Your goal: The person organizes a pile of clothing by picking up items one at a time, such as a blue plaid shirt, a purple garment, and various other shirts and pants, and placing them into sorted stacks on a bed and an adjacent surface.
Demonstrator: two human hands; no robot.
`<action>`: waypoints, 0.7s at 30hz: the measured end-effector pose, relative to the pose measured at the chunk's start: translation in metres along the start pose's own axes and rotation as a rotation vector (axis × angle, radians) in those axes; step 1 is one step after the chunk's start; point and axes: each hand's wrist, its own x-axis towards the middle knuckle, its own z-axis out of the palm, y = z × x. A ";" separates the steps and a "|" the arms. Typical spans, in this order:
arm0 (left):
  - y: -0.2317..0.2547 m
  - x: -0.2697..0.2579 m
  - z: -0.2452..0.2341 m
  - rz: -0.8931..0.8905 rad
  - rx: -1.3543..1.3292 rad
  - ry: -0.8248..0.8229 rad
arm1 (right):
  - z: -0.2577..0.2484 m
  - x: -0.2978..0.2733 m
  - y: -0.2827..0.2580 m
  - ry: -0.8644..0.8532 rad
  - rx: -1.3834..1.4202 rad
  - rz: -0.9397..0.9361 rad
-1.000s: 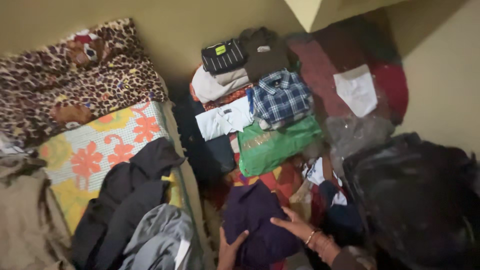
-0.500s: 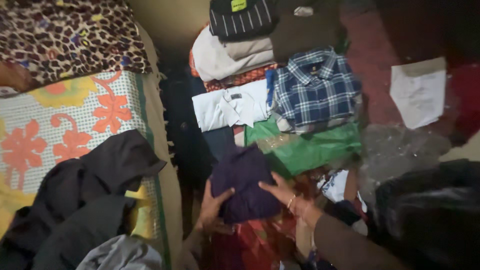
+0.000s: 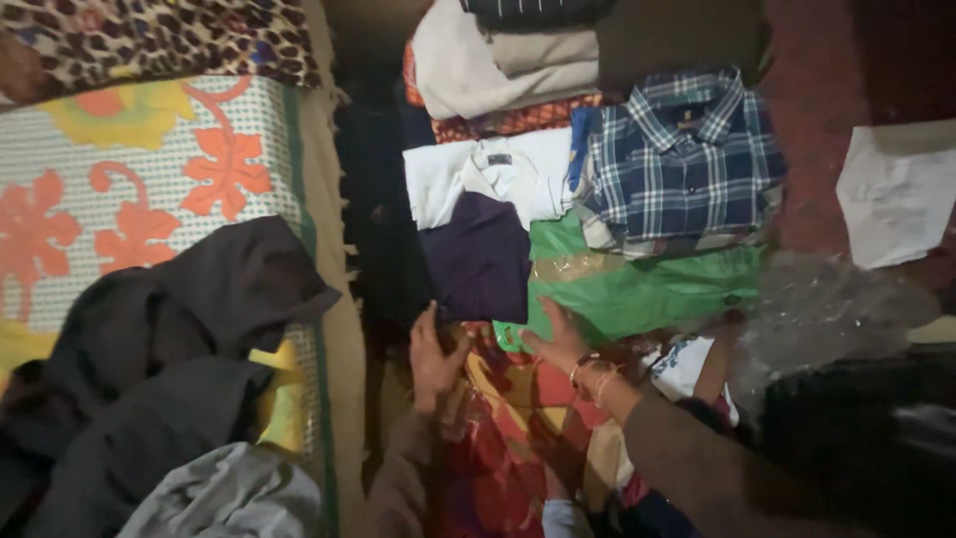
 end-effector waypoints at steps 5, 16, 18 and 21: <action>0.033 -0.043 0.001 -0.011 -0.049 0.070 | -0.025 -0.015 -0.032 -0.011 0.011 -0.060; 0.115 -0.077 -0.066 0.056 0.031 0.122 | -0.050 -0.058 -0.164 0.131 -0.339 -0.200; 0.127 -0.076 -0.093 0.161 -0.006 0.143 | -0.051 -0.067 -0.192 0.197 -0.356 -0.213; 0.144 -0.101 -0.133 0.248 -0.030 0.141 | -0.042 -0.105 -0.225 0.246 -0.403 -0.245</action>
